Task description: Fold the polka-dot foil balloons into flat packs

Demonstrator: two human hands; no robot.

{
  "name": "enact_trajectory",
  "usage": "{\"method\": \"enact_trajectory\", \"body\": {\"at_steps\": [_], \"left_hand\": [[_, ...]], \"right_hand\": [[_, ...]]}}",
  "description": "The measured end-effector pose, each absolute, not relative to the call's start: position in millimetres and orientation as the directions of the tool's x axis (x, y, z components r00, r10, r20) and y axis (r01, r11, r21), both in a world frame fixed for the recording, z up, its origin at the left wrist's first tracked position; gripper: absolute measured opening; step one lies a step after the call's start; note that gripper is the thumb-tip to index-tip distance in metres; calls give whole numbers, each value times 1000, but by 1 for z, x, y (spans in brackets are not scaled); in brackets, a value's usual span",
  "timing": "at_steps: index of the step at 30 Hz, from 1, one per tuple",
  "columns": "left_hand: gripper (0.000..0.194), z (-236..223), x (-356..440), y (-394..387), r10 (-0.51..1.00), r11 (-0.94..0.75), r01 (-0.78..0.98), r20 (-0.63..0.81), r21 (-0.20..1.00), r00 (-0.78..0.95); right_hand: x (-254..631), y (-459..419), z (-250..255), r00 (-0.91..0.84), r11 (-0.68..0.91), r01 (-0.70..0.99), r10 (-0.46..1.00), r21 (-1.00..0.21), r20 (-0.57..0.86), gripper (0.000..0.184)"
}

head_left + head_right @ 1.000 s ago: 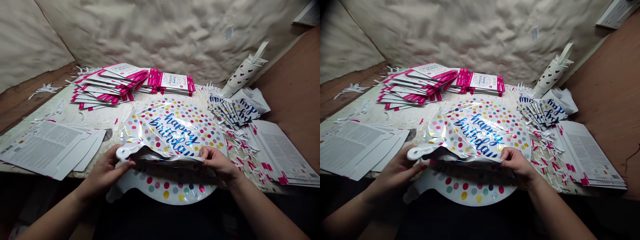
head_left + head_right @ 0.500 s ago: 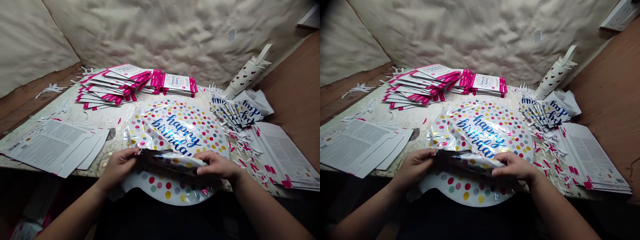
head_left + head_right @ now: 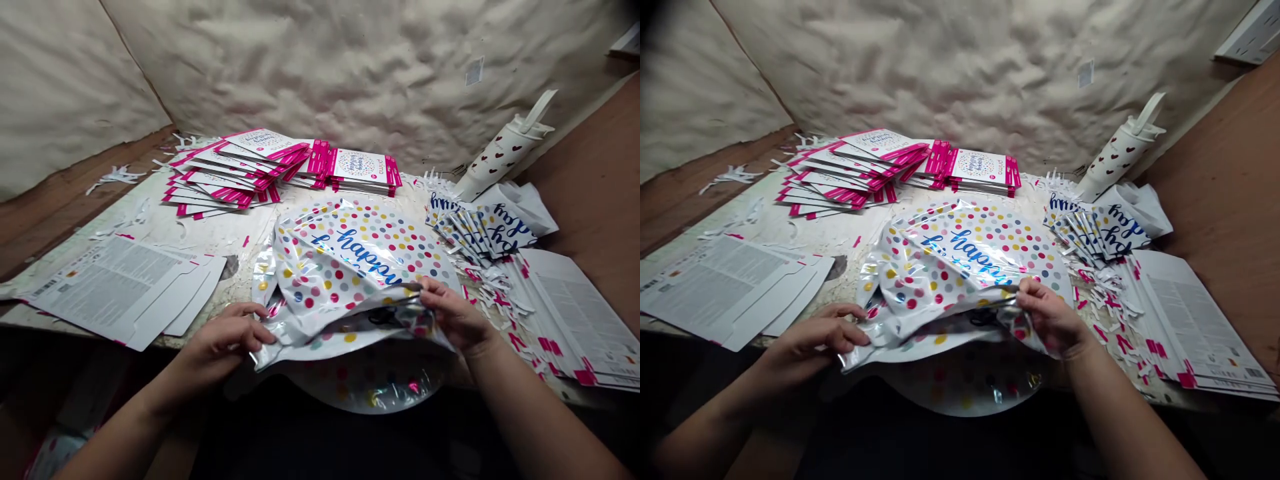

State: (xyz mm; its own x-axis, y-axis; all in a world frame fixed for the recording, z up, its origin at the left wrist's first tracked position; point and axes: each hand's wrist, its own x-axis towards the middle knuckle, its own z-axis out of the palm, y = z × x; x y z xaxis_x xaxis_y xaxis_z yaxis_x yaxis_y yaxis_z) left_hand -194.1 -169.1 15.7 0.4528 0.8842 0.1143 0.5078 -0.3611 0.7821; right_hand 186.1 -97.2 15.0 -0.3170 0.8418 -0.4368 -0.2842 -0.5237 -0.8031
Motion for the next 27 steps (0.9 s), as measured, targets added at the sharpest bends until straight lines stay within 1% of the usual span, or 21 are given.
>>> {"method": "enact_trajectory", "body": {"at_steps": [2, 3, 4, 5, 6, 7, 9, 10, 11, 12, 13, 14, 15, 16, 17, 19, 20, 21, 24, 25, 27], "left_hand": [[19, 22, -209, -168, 801, -450, 610, -6, 652, 598], [22, 27, -217, -167, 759, -486, 629, -63, 607, 648], [24, 33, -222, -164, 739, -511, 636, -83, 578, 669], [25, 39, -226, -161, 755, -521, 655, -63, 547, 653], [25, 44, -227, -156, 798, -520, 692, -4, 502, 602], [31, 47, -225, -150, 838, -516, 736, 79, 438, 540], [60, 46, -216, -135, 860, -507, 817, 226, 276, 458], [72, 41, -211, -127, 845, -525, 825, 245, 208, 476], [78, 34, -206, -119, 826, -557, 812, 220, 173, 519], [76, 25, -202, -112, 808, -588, 790, 181, 174, 562], [69, 16, -201, -106, 794, -608, 769, 137, 200, 592], [60, 7, -202, -102, 784, -618, 749, 107, 239, 612], [49, -1, -204, -98, 769, -629, 724, 90, 284, 633], [41, -7, -208, -95, 754, -639, 697, 83, 326, 652], [35, -11, -211, -93, 737, -651, 669, 89, 357, 670], [32, -12, -215, -91, 716, -665, 632, 99, 398, 691], [33, -10, -215, -90, 719, -658, 631, 95, 410, 688], [36, -6, -213, -89, 724, -649, 638, 81, 415, 685], [56, 5, -203, -84, 713, -643, 661, -14, 388, 701], [58, 8, -202, -82, 693, -649, 660, -64, 379, 718], [50, 11, -202, -79, 648, -654, 654, -164, 381, 744]], "right_hand": [[190, -94, 28, -170, -430, -303, 902, -851, -396, 26], [191, -94, 34, -122, -375, -292, 927, -880, -355, 24], [191, -96, 40, -105, -317, -264, 948, -911, -300, 22], [190, -101, 46, -128, -264, -215, 962, -940, -241, 20], [187, -107, 50, -186, -219, -144, 964, -965, -190, 17], [184, -115, 53, -270, -171, -51, 951, -984, -151, 14], [177, -136, 53, -450, -16, 179, 888, -984, -96, 7], [173, -146, 49, -521, 104, 298, 851, -949, -70, 10], [171, -156, 42, -571, 237, 408, 820, -881, -44, 23], [171, -166, 33, -600, 364, 505, 800, -783, -16, 41], [173, -173, 22, -606, 456, 591, 796, -665, 7, 58], [178, -178, 11, -579, 495, 676, 815, -546, 22, 71], [185, -182, 1, -523, 481, 758, 852, -440, 32, 78], [195, -182, -9, -442, 428, 833, 896, -352, 42, 79], [205, -181, -17, -349, 352, 893, 935, -279, 61, 75], [226, -173, -26, -201, 220, 958, 973, -182, 115, 64], [235, -167, -27, -180, 202, 965, 974, -167, 141, 60], [242, -160, -27, -195, 222, 959, 968, -178, 156, 57], [258, -143, -22, -364, 382, 864, 924, -327, 119, 55], [262, -140, -20, -409, 407, 827, 909, -388, 82, 52], [270, -139, -15, -436, 381, 784, 900, -491, 1, 45]]}}
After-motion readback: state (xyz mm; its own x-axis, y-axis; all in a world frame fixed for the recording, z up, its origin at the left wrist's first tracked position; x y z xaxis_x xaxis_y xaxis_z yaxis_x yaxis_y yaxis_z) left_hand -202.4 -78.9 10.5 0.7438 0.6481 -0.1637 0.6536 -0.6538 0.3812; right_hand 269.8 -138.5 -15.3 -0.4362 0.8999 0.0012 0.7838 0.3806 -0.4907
